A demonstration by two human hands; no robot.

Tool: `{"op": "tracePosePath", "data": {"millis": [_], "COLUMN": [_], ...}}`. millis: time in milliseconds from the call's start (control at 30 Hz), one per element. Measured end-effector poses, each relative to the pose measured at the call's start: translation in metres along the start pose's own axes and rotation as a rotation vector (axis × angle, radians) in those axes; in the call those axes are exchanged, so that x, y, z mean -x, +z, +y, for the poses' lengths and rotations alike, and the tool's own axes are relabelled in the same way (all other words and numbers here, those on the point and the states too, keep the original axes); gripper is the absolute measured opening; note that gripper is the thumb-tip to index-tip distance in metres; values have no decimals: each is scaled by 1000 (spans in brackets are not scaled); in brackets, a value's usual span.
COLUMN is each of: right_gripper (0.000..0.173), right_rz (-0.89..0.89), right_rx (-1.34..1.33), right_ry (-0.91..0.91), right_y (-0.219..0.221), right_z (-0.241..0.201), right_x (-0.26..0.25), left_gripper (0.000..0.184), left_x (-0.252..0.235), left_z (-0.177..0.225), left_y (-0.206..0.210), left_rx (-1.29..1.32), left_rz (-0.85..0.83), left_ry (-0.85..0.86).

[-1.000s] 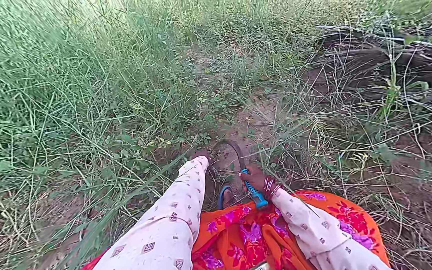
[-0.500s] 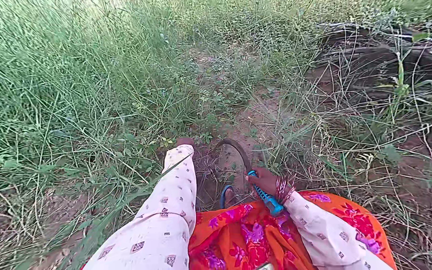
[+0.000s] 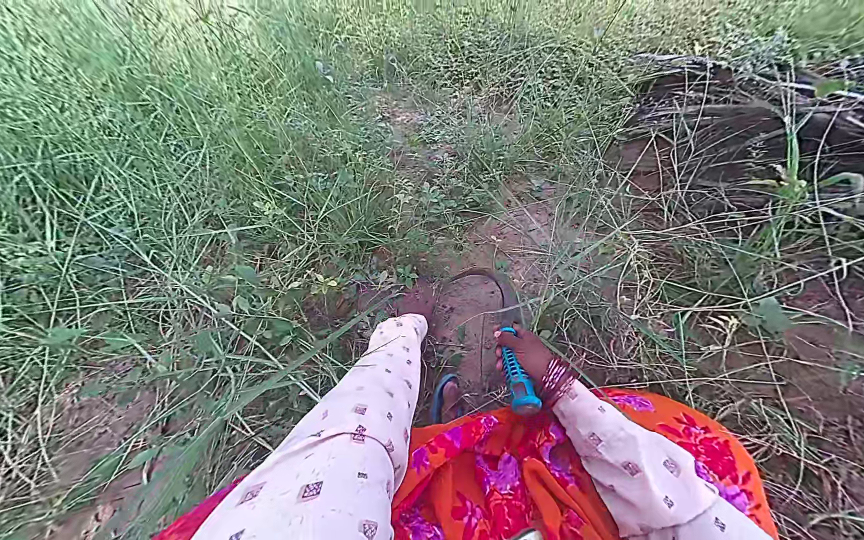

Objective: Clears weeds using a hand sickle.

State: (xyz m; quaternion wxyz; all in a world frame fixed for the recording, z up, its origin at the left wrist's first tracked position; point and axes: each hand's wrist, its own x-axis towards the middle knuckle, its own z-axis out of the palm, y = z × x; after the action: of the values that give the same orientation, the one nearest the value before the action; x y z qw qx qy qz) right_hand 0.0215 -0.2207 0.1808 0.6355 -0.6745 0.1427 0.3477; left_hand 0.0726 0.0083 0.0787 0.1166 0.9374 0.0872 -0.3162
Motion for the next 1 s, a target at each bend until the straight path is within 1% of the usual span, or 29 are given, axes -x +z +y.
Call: {"op": "tracePosePath", "data": {"millis": [33,133,200,267,333,500,667,767,833,867,933,967,1000], "right_gripper": [25,22,23,23,25,32,35,35,36,35,30,29,30], "right_rz": [-1,-64,-124,-175,-221,-349,-343,-335,-291,-272,-237,-216,-190], "right_rx": [-3,33,81,154,245,497,626,699,664,620,502,464,446], "right_ry": [5,18,17,18,27,101,101,83,47,25,-13,-24,-30], "right_y": [0,1,3,6,7,5,-1,-7,-13,-16,-19,-18,-16], "right_z": [1,6,10,12,16,24,21,11,2,0,1,2,4], "right_x": [-2,-6,-7,-7,-10,-14,-15,1,15,17,11,7,4], "left_gripper": [59,44,40,41,44,45,48,48,48,47,45,44,44], "left_x": [1,-1,-2,5,9,4,8,9,9,6,-2,8,35], "left_z": [2,1,-3,-9,-14,-19,-7,-4,-13,-24,-50,-54,-48], "left_y": [1,4,0,-10,-16,-8,-7,-9,-25,-31,-32,-35,-49], "left_rx": [12,68,87,84,53,-8,-14,75,214,287,397,392,372], "left_rz": [-20,-28,-37,-44,-43,-6,-11,18,73,126,305,386,360], "left_ry": [-28,-118,-181,-196,-170,-117,-229,-277,-292,-307,-302,-281,-258]}}
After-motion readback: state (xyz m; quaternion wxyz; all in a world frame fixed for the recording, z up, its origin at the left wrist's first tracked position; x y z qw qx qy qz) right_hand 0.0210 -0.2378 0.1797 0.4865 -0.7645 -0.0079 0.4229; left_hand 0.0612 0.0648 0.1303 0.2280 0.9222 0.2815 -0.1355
